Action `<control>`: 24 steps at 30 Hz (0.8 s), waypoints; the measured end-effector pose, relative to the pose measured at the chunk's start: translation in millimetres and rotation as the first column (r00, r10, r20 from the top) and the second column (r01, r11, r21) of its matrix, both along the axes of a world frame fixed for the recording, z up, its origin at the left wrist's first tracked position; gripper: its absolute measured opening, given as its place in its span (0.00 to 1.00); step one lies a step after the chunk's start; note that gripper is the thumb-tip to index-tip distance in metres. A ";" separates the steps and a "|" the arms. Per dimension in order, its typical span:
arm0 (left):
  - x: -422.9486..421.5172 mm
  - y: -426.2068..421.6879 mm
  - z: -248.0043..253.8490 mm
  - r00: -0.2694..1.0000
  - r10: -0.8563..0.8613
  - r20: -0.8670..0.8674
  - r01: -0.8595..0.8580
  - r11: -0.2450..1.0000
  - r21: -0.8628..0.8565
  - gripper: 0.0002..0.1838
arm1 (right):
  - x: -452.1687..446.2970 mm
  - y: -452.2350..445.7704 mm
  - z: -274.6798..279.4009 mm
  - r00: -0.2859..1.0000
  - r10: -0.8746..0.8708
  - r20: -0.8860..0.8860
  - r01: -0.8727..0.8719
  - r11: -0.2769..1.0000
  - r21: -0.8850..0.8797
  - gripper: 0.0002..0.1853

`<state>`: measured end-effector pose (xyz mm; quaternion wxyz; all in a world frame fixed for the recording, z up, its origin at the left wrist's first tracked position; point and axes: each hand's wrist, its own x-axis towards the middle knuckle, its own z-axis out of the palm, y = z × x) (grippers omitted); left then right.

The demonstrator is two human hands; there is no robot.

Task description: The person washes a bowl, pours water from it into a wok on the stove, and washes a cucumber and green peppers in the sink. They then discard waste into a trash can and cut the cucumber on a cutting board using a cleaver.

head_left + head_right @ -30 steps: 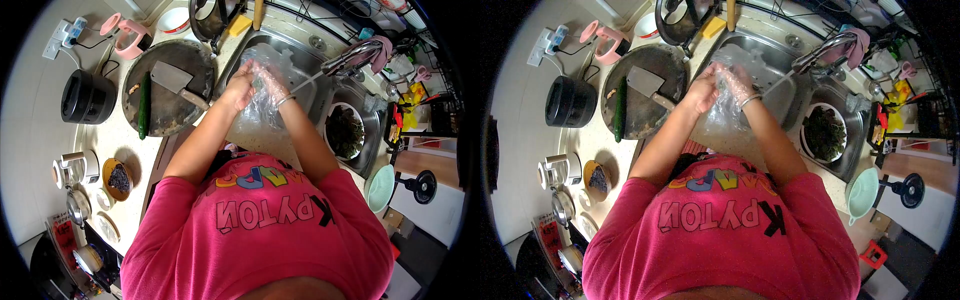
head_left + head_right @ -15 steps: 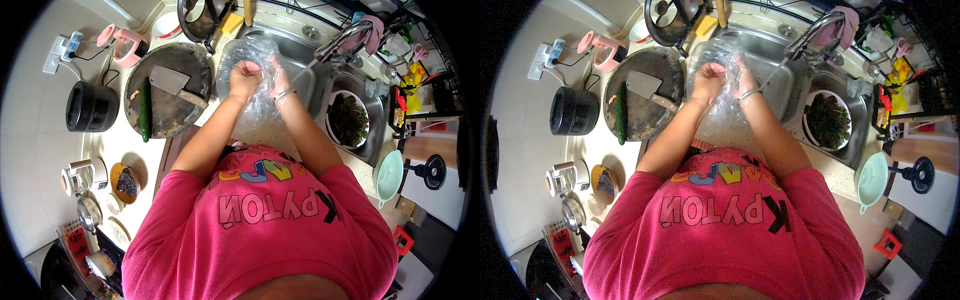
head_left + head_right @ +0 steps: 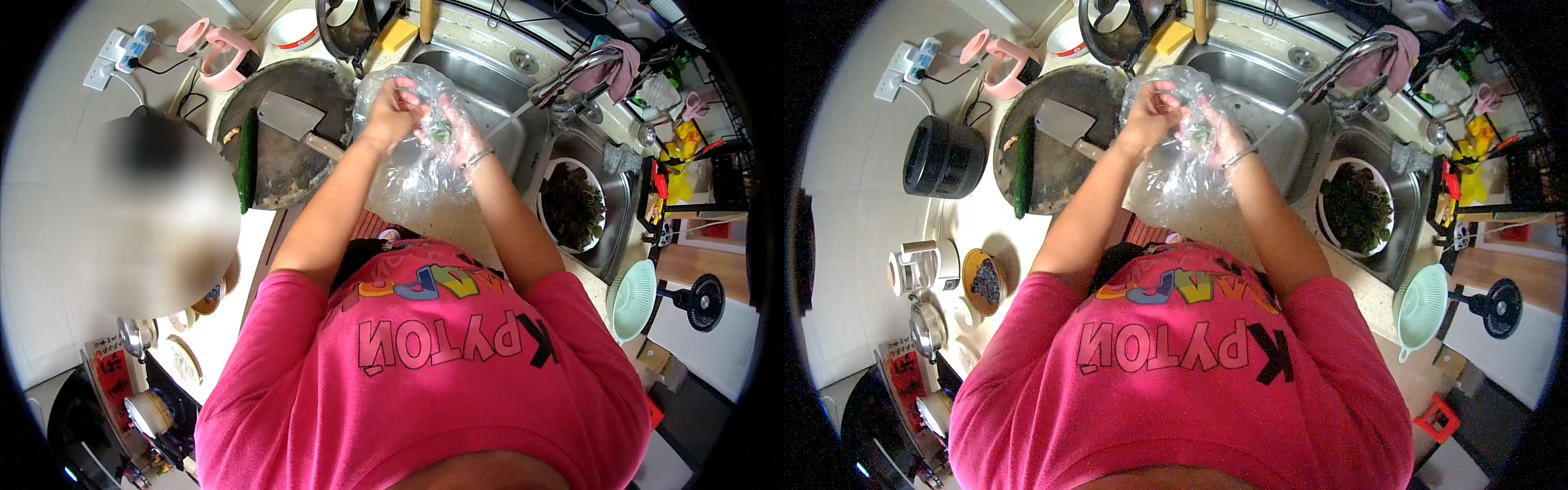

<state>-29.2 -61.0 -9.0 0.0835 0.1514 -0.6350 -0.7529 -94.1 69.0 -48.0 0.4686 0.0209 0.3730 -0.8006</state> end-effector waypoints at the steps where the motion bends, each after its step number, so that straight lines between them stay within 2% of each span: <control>1: 0.3 -6.2 1.0 0.998 0.055 0.020 -0.057 0.992 0.110 0.28 | -4.7 2.2 -10.7 1.000 0.024 0.000 -0.024 0.999 -0.035 0.27; 2: 3.3 -15.0 5.3 0.999 -0.016 0.046 0.006 0.979 0.206 0.31 | -11.0 8.3 -11.5 0.975 0.176 0.135 -0.146 0.968 -0.204 0.21; 3: 6.5 -22.7 6.0 0.999 -0.020 0.048 0.009 0.979 0.205 0.31 | -10.6 11.4 -15.6 0.975 0.172 0.137 -0.142 0.968 -0.205 0.21; 5: 11.8 -35.8 6.8 1.000 0.008 0.016 -0.015 0.874 0.485 0.31 | 1.2 16.2 3.2 0.993 0.022 0.116 -0.011 0.995 -0.095 0.18; 6: 14.5 -40.0 6.2 0.998 0.029 0.058 -0.052 0.888 0.457 0.33 | -2.0 22.0 1.4 0.991 0.102 0.089 -0.091 0.989 -0.115 0.17; 7: 17.5 -42.0 1.3 1.000 0.028 -0.013 -0.020 0.900 0.435 0.32 | -3.3 21.0 3.9 0.991 0.095 0.091 -0.085 0.990 -0.114 0.17; 9: 14.1 -41.4 -8.8 0.995 -0.025 0.099 -0.012 0.936 0.352 0.29 | -6.8 18.5 9.6 0.976 0.176 0.127 -0.158 0.977 -0.141 0.16; 10: 14.9 -38.6 -14.9 0.994 -0.031 0.101 -0.007 0.935 0.355 0.29 | -4.0 14.9 18.5 0.990 0.121 0.070 -0.115 0.989 -0.094 0.15; 11: 17.5 -34.5 -20.2 0.976 -0.131 0.174 0.122 0.990 0.064 0.28 | -2.7 9.9 23.7 0.991 0.114 0.072 -0.107 0.990 -0.092 0.15; 12: 18.9 -32.7 -24.6 0.941 -0.204 0.270 0.267 0.938 -0.221 0.29 | -3.5 4.4 28.0 0.994 0.113 0.012 -0.112 0.993 -0.029 0.16; 13: 19.6 -31.9 -21.8 0.938 -0.215 0.270 0.277 0.936 -0.217 0.29 | -6.4 1.8 29.0 0.992 0.114 -0.048 -0.112 0.993 0.036 0.18; 14: 20.8 -32.3 -19.1 0.923 -0.267 0.276 0.357 0.861 -0.363 0.29 | -10.9 4.3 27.1 0.975 0.140 -0.172 -0.123 0.987 0.108 0.23; 15: 22.9 -32.6 -17.9 0.903 -0.317 0.290 0.425 0.758 -0.495 0.28 | -17.3 9.6 24.6 0.978 0.129 -0.163 -0.111 0.987 0.115 0.23; 16: 20.5 -36.6 -25.2 0.904 -0.311 0.294 0.400 0.856 -0.326 0.24 | -24.4 17.7 20.2 0.915 0.275 -0.294 -0.161 0.919 0.360 0.24; 17: 20.5 -38.0 -29.9 0.894 -0.329 0.304 0.420 0.851 -0.314 0.24 | -24.2 26.5 21.7 0.820 0.438 -0.369 -0.160 0.793 0.587 0.26; 19: 19.8 -39.3 -39.4 0.972 -0.180 0.153 0.227 0.889 -0.398 0.19 | -23.2 54.3 12.9 0.825 0.461 -0.327 -0.154 0.740 0.655 0.24; 20: 22.9 -38.2 -28.8 0.949 -0.177 0.261 0.303 0.742 -0.598 0.36 | -24.5 74.1 -2.5 0.844 0.445 -0.298 -0.106 0.683 0.723 0.22; 21: 29.5 -29.1 -17.9 0.941 -0.208 0.267 0.330 0.736 -0.591 0.36 | -25.1 91.7 -13.0 0.865 0.424 -0.269 -0.059 0.618 0.784 0.20; 22: 39.9 -15.8 -8.3 0.917 -0.211 0.340 0.396 0.598 -0.697 0.45 | -16.7 109.6 -13.7 0.881 0.398 -0.256 -0.047 0.612 0.790 0.20; 23: 46.7 -7.0 -5.7 0.891 -0.203 0.406 0.454 0.438 -0.776 0.54 | 1.4 128.5 -8.8 0.936 0.285 -0.206 -0.042 0.671 0.740 0.18; 24: 46.8 -11.7 -16.5 0.791 -0.329 0.516 0.607 0.320 -0.727 0.64 | 18.9 142.4 -4.2 0.975 0.161 -0.153 -0.013 0.728 0.686 0.17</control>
